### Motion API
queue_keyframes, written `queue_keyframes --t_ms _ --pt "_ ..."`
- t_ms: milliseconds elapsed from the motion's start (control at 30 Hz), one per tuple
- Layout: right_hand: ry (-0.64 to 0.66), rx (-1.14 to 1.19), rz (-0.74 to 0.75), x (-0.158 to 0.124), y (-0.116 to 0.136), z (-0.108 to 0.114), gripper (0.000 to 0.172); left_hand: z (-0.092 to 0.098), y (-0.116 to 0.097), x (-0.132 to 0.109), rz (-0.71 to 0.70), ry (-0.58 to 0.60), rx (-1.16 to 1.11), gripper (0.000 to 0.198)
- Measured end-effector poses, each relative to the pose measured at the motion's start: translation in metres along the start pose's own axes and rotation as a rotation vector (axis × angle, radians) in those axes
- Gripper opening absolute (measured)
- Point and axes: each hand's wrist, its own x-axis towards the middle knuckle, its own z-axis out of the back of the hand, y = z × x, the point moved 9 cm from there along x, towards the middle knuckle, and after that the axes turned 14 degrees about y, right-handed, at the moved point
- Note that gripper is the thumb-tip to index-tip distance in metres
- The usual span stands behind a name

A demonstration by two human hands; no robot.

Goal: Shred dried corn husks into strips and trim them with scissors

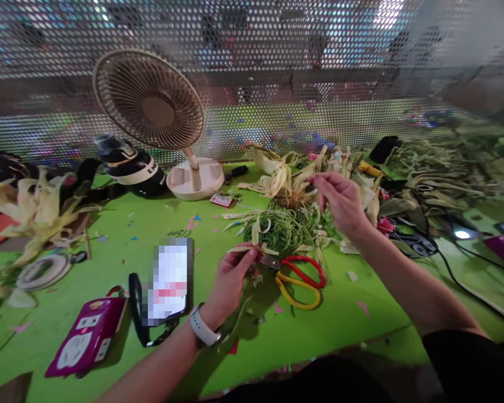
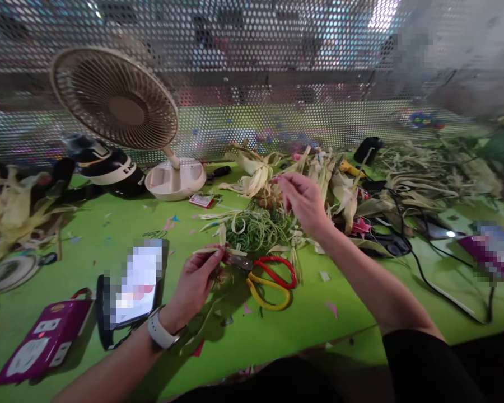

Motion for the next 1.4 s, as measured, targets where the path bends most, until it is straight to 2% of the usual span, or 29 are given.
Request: queue_keyframes --t_ms 100,167,300,433,533,667,800,867,1000,1133,1267,1400 --pt "-0.126 -0.055 -0.033 -0.011 -0.008 0.038 0.025 0.007 -0.002 0.001 -0.005 -0.032 0.012 0.034" --pt "-0.135 -0.091 -0.101 -0.021 -0.024 0.051 0.026 0.011 -0.003 0.001 -0.002 -0.065 0.012 0.033" --pt "-0.158 -0.142 -0.195 -0.033 -0.051 0.072 0.024 0.009 -0.001 0.0 0.017 -0.053 0.031 0.03" --pt "-0.314 -0.172 -0.17 -0.033 -0.05 0.101 0.022 0.012 0.003 0.002 0.012 -0.058 0.045 0.032" --pt "-0.284 -0.191 -0.201 -0.031 -0.053 0.104 0.023 0.014 0.005 0.006 0.006 -0.035 0.113 0.032" --pt "-0.06 -0.332 -0.286 -0.031 -0.069 0.079 0.027 0.014 0.013 0.008 0.058 -0.001 0.123 0.034" --pt "0.206 -0.622 -0.223 -0.034 -0.07 0.041 0.025 0.008 0.018 0.006 0.067 0.069 0.144 0.034" --pt "0.232 -0.724 -0.167 -0.036 -0.062 0.029 0.022 0.007 0.018 0.005 0.051 0.075 0.15 0.034" --pt "0.149 -0.803 0.027 -0.036 -0.026 0.007 0.022 0.007 0.02 0.003 0.059 0.05 0.063 0.031" --pt "0.295 -0.888 0.202 -0.028 -0.002 -0.043 0.02 0.005 0.018 0.003 0.089 0.04 0.037 0.03" --pt "0.415 -0.93 0.255 -0.013 -0.005 -0.083 0.022 0.006 0.014 0.003 0.075 0.05 0.113 0.028" --pt "0.515 -1.0 0.191 0.008 -0.024 -0.113 0.024 0.006 0.013 0.004 0.047 0.064 0.194 0.025"
